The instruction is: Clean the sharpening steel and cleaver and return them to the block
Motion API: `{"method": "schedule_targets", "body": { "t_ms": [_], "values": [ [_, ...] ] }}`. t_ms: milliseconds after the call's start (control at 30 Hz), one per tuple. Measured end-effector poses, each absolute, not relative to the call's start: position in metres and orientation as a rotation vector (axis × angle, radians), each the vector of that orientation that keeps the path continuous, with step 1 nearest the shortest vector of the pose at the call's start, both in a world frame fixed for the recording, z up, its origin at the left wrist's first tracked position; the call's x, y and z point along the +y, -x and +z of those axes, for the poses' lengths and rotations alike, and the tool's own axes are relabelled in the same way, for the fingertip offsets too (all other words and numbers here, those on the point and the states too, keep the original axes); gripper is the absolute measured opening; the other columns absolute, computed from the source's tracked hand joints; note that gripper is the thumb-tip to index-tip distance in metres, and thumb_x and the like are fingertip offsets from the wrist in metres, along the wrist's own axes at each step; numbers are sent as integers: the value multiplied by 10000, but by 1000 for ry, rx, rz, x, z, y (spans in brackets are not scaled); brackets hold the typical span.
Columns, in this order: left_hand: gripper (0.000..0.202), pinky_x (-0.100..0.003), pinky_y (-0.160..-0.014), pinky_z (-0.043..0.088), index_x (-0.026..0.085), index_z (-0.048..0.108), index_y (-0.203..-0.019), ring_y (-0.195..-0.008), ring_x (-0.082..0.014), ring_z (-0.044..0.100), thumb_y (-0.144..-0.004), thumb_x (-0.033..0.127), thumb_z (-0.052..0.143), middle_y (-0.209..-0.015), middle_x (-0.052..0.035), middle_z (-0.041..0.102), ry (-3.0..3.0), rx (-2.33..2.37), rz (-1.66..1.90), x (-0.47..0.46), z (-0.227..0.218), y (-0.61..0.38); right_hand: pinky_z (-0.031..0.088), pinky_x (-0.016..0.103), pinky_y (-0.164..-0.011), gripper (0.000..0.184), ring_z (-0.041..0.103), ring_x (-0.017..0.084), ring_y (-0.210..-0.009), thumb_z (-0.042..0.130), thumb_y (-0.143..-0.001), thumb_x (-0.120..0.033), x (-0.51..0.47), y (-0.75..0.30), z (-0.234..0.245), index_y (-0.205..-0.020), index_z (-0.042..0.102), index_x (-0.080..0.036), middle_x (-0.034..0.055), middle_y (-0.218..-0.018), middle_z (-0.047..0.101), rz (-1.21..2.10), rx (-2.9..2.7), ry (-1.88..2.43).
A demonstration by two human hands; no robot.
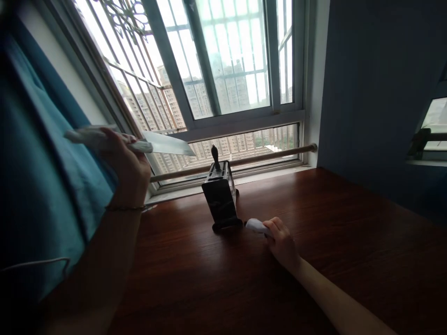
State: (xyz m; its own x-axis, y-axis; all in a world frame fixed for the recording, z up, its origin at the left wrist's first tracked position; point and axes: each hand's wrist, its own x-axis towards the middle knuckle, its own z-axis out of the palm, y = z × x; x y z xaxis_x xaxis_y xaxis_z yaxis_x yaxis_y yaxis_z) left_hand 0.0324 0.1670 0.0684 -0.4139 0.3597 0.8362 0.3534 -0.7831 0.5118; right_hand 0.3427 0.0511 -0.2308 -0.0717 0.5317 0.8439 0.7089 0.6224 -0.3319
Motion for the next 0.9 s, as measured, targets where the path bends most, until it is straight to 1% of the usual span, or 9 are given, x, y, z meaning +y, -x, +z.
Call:
{"method": "schedule_targets", "body": {
  "t_ms": [100, 233, 300, 400, 467, 633, 733, 800, 900],
  "values": [
    [282, -310, -611, 311, 169, 318, -732, -699, -48, 452, -925, 370, 269, -652, 58, 364, -1523, 886, 2529, 184, 65, -48, 454, 326, -659, 218, 534, 202, -772, 437, -816, -64, 53, -345, -229, -976, 538, -172, 62, -862, 540, -153, -1678, 1052],
    [243, -302, -614, 317, 149, 347, -721, -614, -9, 407, -922, 280, 307, -614, 83, 344, -1539, 795, 2453, 198, 58, -56, 447, 325, -664, 197, 538, 205, -777, 446, -826, -84, 53, -346, -228, -979, 534, -171, 60, -864, 539, -142, -1667, 1053],
    [245, -298, -616, 324, 144, 353, -720, -612, -8, 419, -918, 286, 327, -611, 85, 340, -1584, 825, 2422, 202, 54, -58, 445, 325, -662, 191, 538, 202, -769, 442, -831, -86, 53, -346, -229, -976, 534, -170, 59, -860, 539, -144, -1671, 1040],
    [307, -298, -600, 339, 156, 352, -692, -620, -31, 446, -897, 384, 370, -602, 76, 337, -1604, 817, 2427, 202, 48, -60, 450, 326, -662, 189, 537, 198, -764, 439, -836, -90, 54, -347, -230, -977, 538, -167, 61, -859, 540, -147, -1675, 1032],
    [333, -307, -588, 324, 151, 351, -686, -634, -40, 458, -897, 407, 364, -604, 74, 338, -1627, 801, 2413, 200, 46, -60, 454, 325, -659, 183, 536, 198, -764, 441, -837, -96, 54, -347, -230, -975, 539, -165, 63, -856, 541, -158, -1678, 1037],
    [355, -348, -565, 209, 112, 315, -652, -771, -81, 501, -934, 306, 220, -633, 64, 346, -1796, 989, 2287, 193, 41, -57, 452, 314, -634, 184, 530, 198, -755, 440, -836, -110, 54, -350, -228, -981, 536, -170, 66, -849, 533, -197, -1673, 1033],
    [358, -354, -557, 188, 120, 296, -640, -807, -99, 500, -926, 258, 131, -631, 56, 352, -1855, 1138, 2247, 194, 42, -55, 450, 314, -638, 187, 527, 197, -758, 436, -840, -113, 54, -350, -227, -988, 533, -171, 65, -853, 531, -198, -1667, 1034],
    [349, -346, -558, 199, 123, 303, -647, -791, -86, 494, -925, 251, 135, -627, 58, 350, -1839, 1112, 2240, 198, 45, -54, 445, 319, -650, 191, 524, 198, -766, 439, -835, -106, 53, -350, -226, -989, 532, -170, 61, -858, 529, -183, -1664, 1044],
    [326, -318, -566, 240, 121, 336, -683, -707, -41, 460, -937, 290, 220, -624, 69, 345, -1742, 950, 2244, 206, 52, -54, 435, 324, -656, 196, 517, 201, -768, 444, -830, -95, 52, -350, -226, -990, 528, -171, 58, -859, 521, -166, -1665, 1043]
  ]
}}
